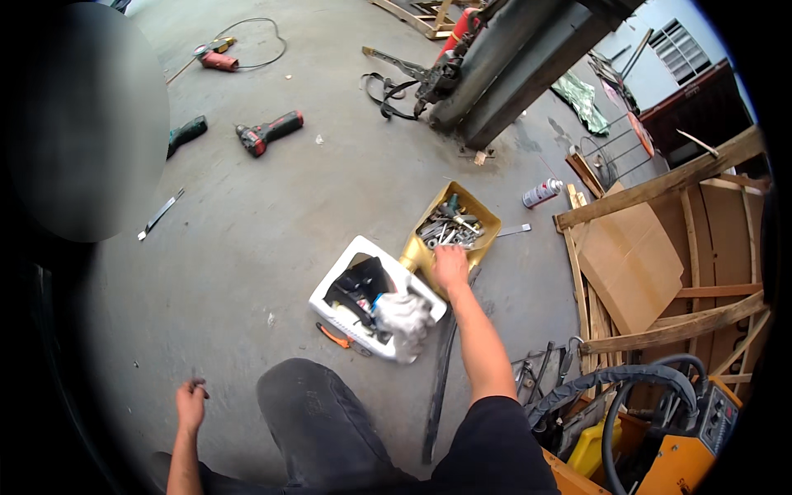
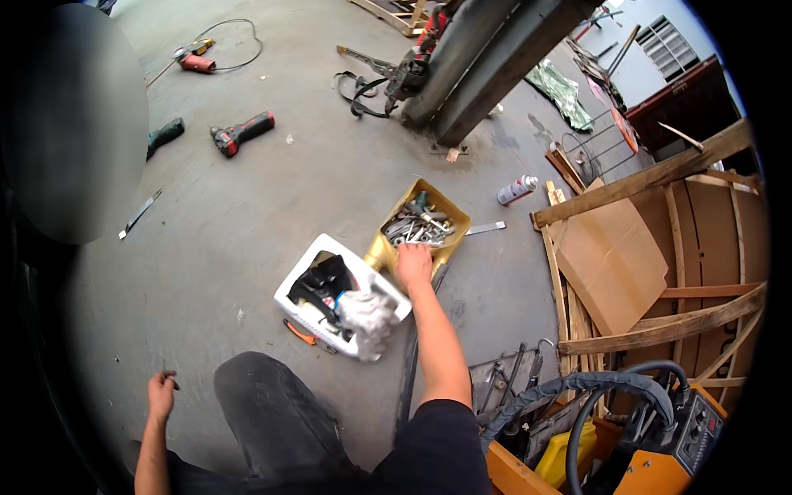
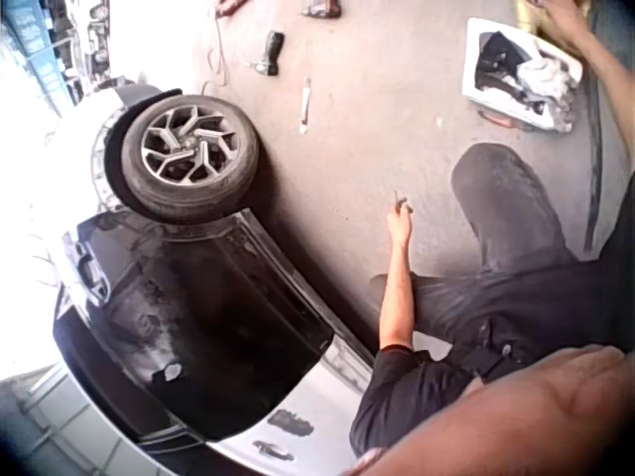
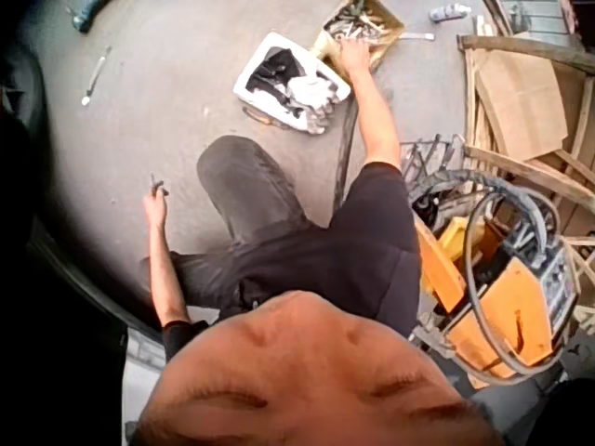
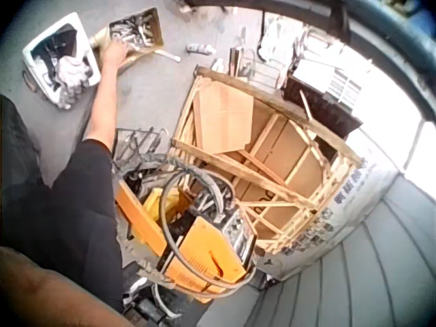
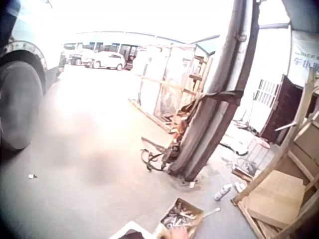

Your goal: The person kneels beside a white car and uses a screwdriver to remove fasteners from the lower edge of the front bumper. They then walk to a parts rack, pick up a black trim piece, and return to the car to continue working on the bumper area.

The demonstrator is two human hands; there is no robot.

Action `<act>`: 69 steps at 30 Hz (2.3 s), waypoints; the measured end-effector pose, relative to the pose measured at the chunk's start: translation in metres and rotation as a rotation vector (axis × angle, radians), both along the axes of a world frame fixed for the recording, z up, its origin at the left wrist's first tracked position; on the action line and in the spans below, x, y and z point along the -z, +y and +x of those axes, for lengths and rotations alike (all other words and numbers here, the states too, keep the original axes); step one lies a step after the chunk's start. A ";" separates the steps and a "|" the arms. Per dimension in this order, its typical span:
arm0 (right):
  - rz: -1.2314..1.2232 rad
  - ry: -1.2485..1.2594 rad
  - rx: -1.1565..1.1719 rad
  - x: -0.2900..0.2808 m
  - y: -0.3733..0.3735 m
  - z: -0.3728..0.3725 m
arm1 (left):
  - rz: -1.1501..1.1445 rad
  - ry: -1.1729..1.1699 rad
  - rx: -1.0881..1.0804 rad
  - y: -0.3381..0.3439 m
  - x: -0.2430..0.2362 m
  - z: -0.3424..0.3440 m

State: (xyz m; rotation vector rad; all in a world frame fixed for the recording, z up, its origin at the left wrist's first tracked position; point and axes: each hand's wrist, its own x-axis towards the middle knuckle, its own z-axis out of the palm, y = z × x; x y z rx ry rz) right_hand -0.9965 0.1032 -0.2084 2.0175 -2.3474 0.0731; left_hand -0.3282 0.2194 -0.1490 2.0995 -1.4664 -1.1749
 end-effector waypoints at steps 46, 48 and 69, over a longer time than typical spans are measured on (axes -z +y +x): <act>0.931 0.523 -0.931 0.015 -0.014 0.030 | 0.209 -0.057 -0.146 0.069 -0.048 -0.083; 0.853 0.529 -0.891 0.013 -0.004 0.015 | 0.207 -0.059 -0.097 0.051 -0.056 -0.082; 0.865 0.515 -0.829 0.042 -0.008 -0.028 | 0.127 -0.069 -0.092 0.018 -0.096 -0.072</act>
